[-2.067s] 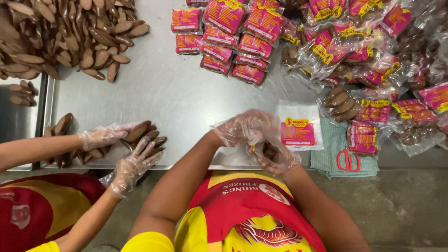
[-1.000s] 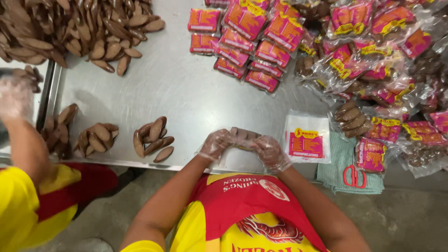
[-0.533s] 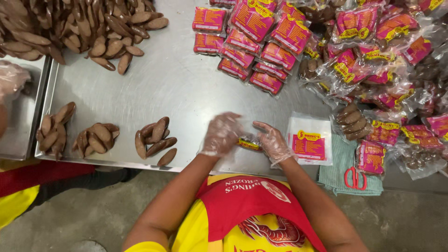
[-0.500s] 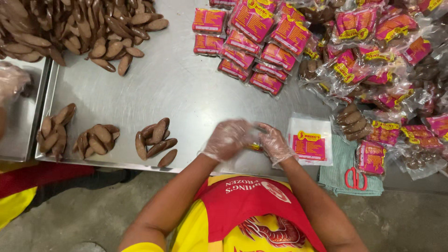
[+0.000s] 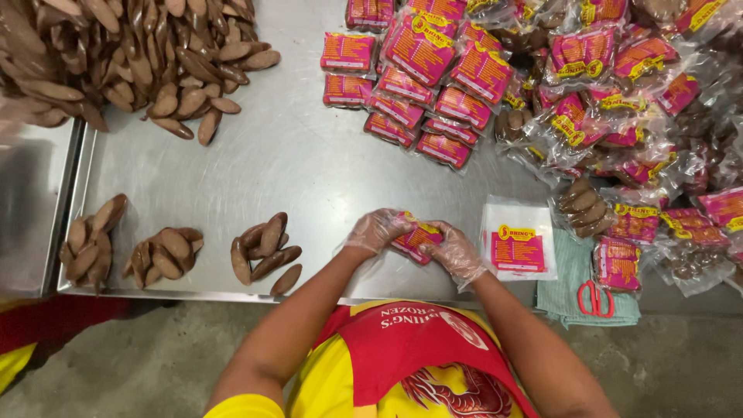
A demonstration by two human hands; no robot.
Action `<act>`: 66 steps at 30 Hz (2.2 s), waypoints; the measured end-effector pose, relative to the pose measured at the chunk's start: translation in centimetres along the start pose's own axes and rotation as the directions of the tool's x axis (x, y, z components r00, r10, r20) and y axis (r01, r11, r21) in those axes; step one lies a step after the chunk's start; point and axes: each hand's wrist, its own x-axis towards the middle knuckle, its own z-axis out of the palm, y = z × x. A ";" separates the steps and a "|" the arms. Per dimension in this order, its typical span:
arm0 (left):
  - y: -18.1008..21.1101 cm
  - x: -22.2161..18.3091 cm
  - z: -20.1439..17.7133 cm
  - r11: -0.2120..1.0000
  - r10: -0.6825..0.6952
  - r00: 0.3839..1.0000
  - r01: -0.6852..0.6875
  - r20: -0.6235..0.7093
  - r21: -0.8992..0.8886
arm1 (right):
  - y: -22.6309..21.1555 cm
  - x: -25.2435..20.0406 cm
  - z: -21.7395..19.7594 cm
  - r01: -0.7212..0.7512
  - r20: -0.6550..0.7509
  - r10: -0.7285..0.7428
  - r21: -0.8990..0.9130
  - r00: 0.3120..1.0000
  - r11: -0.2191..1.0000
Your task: The person places brown, elongated food items into small plastic bags on a metal table. They pick up the items from a pile, insert them into the bags, and then move the filled bags to a stack of completed packages. The person wears gloves and a red apron during the process.
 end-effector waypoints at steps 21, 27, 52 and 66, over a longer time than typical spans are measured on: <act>7.3 6.2 -19.6 0.774 -0.063 0.884 0.336 -0.463 0.537 | -24.5 -9.4 -8.1 0.184 0.125 -0.267 -0.960 0.956 0.210; 4.3 4.3 -21.2 0.819 0.060 0.861 0.246 -0.505 0.518 | -22.1 -10.8 -8.3 0.175 0.098 -0.215 -0.910 0.972 0.377; -0.7 -15.2 -8.3 0.777 0.291 0.606 0.302 -0.740 0.553 | -11.5 -7.3 -7.7 0.281 0.209 -0.189 -0.679 0.960 0.678; -1.4 -11.4 -4.8 0.459 0.703 0.592 0.046 -0.395 0.887 | -17.7 -4.9 -10.5 0.289 0.227 -0.180 -0.811 0.957 0.509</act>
